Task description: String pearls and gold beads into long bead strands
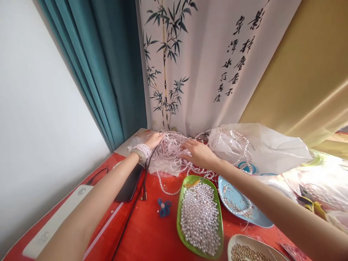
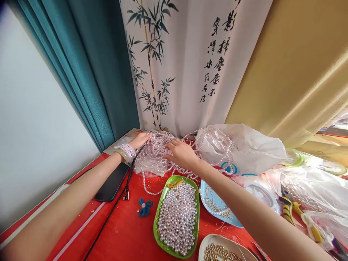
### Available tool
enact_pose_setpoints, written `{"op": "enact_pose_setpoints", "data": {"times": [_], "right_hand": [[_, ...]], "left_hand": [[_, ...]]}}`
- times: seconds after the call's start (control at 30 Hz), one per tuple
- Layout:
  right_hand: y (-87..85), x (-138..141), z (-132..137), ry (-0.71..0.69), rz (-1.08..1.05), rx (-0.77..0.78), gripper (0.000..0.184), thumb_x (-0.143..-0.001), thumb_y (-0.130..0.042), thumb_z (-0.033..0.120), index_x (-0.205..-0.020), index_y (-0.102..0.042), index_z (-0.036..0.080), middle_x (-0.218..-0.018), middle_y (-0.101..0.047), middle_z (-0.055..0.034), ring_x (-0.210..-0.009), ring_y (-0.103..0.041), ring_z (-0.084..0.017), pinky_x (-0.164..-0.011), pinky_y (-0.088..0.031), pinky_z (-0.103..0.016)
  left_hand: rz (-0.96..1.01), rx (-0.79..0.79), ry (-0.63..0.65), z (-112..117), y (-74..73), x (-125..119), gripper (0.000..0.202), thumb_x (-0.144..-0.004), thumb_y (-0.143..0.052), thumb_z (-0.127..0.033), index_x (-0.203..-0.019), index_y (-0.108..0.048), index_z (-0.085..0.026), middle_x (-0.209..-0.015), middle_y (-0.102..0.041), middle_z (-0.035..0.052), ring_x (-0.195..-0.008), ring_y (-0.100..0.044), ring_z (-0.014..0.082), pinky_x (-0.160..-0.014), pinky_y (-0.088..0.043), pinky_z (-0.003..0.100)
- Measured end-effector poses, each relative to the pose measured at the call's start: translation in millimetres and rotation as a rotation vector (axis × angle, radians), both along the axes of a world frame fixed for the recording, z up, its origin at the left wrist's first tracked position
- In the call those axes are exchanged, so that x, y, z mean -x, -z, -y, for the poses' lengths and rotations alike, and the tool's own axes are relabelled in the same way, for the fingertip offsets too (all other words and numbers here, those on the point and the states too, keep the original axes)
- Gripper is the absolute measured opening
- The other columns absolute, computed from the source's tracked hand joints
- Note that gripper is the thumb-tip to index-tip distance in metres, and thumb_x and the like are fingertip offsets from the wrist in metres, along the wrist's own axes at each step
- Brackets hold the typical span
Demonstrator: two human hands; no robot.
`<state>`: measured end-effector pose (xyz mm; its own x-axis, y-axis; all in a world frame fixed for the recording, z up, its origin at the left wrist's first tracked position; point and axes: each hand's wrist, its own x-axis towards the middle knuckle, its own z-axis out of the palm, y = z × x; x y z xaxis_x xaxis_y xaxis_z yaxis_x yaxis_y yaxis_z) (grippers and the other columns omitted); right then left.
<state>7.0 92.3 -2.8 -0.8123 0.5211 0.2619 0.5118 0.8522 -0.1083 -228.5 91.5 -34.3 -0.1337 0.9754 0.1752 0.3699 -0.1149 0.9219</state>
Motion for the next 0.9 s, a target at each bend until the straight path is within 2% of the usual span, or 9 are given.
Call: {"op": "enact_pose_setpoints", "data": {"times": [0.13,0.23,0.37,0.47,0.57,0.63,0.7,0.8,0.9], "right_hand": [[16.5,11.2,2.6,-0.003,0.003,0.008,0.025,-0.082,-0.042,0.038,-0.091,-0.06,0.022,-0.089,-0.056,-0.0079,-0.09,-0.048,-0.02,-0.075,-0.038,-0.031],[20.4,5.1,-9.1,-0.014,-0.003,0.045,0.03,-0.085,-0.035,0.036,-0.082,-0.061,0.021,-0.082,-0.055,-0.0072,-0.085,-0.048,-0.019,-0.074,-0.038,-0.031],[13.3,-26.1,-31.7,0.003,-0.043,0.11,0.032,-0.085,-0.034,0.037,-0.073,-0.058,0.019,-0.079,-0.053,-0.0061,-0.082,-0.047,-0.019,-0.078,-0.036,-0.033],[4.3,-52.4,-43.7,0.055,-0.109,0.172,0.035,-0.084,-0.032,0.04,-0.066,-0.053,0.019,-0.074,-0.05,-0.0046,-0.074,-0.047,-0.017,-0.072,-0.038,-0.031],[-6.8,-68.2,-46.0,0.122,-0.205,0.245,0.04,-0.084,-0.025,0.046,-0.069,-0.05,0.018,-0.067,-0.049,-0.0021,-0.064,-0.047,-0.014,-0.063,-0.039,-0.028],[-15.1,-71.2,-42.5,0.145,-0.262,0.285,0.044,-0.085,-0.021,0.047,-0.077,-0.052,0.018,-0.07,-0.053,-0.0021,-0.066,-0.049,-0.014,-0.063,-0.04,-0.026],[-23.2,-70.1,-36.8,0.165,-0.324,0.345,0.045,-0.085,-0.021,0.048,-0.085,-0.054,0.018,-0.079,-0.057,-0.0033,-0.073,-0.051,-0.014,-0.067,-0.041,-0.026],[-32.6,-64.4,-28.9,0.177,-0.466,0.504,0.042,-0.083,-0.027,0.048,-0.088,-0.056,0.018,-0.087,-0.059,-0.0044,-0.082,-0.053,-0.016,-0.075,-0.04,-0.027],[-39.1,-56.1,-23.7,0.175,-0.556,0.55,0.038,-0.082,-0.034,0.048,-0.083,-0.058,0.019,-0.089,-0.06,-0.005,-0.09,-0.052,-0.018,-0.083,-0.036,-0.03]], "left_hand": [[0.132,0.044,0.026,3.2,-3.6,0.4,0.036,-0.068,-0.05,-0.05,-0.057,-0.05,-0.015,-0.056,-0.053,-0.0001,-0.055,-0.048,0.013,-0.058,-0.037,0.025],[0.219,0.058,0.002,6.8,-3.7,9.2,0.038,-0.067,-0.051,-0.052,-0.057,-0.051,-0.015,-0.054,-0.054,0.001,-0.052,-0.049,0.0124,-0.057,-0.039,0.025],[0.312,0.064,-0.069,8.5,0.8,19.7,0.038,-0.064,-0.055,-0.052,-0.059,-0.052,-0.014,-0.051,-0.053,0.0014,-0.046,-0.048,0.0116,-0.053,-0.039,0.026],[0.344,0.062,-0.096,7.5,4.9,18.9,0.037,-0.064,-0.055,-0.051,-0.059,-0.051,-0.015,-0.049,-0.053,0.0009,-0.045,-0.048,0.0117,-0.051,-0.039,0.026],[0.318,0.048,-0.109,4.9,7.3,13.7,0.036,-0.065,-0.054,-0.05,-0.058,-0.051,-0.015,-0.05,-0.053,0.0012,-0.045,-0.047,0.0118,-0.051,-0.039,0.027],[0.268,0.03,-0.118,2.6,5.7,10.9,0.034,-0.065,-0.055,-0.047,-0.058,-0.052,-0.014,-0.052,-0.055,0.0025,-0.049,-0.05,0.0131,-0.054,-0.04,0.028],[0.203,-0.01,-0.136,0.8,-0.5,8.7,0.026,-0.062,-0.059,-0.039,-0.061,-0.055,-0.013,-0.059,-0.057,0.0035,-0.058,-0.053,0.0153,-0.062,-0.041,0.029],[0.116,-0.129,-0.201,1.9,-18.0,-0.1,0.019,-0.059,-0.061,-0.025,-0.074,-0.056,-0.015,-0.08,-0.06,0.0033,-0.083,-0.053,0.0173,-0.08,-0.037,0.03],[0.03,-0.235,-0.161,8.1,-34.2,-26.3,0.019,-0.064,-0.058,-0.025,-0.081,-0.057,-0.017,-0.093,-0.058,0.0028,-0.093,-0.05,0.0164,-0.087,-0.033,0.029]]}}
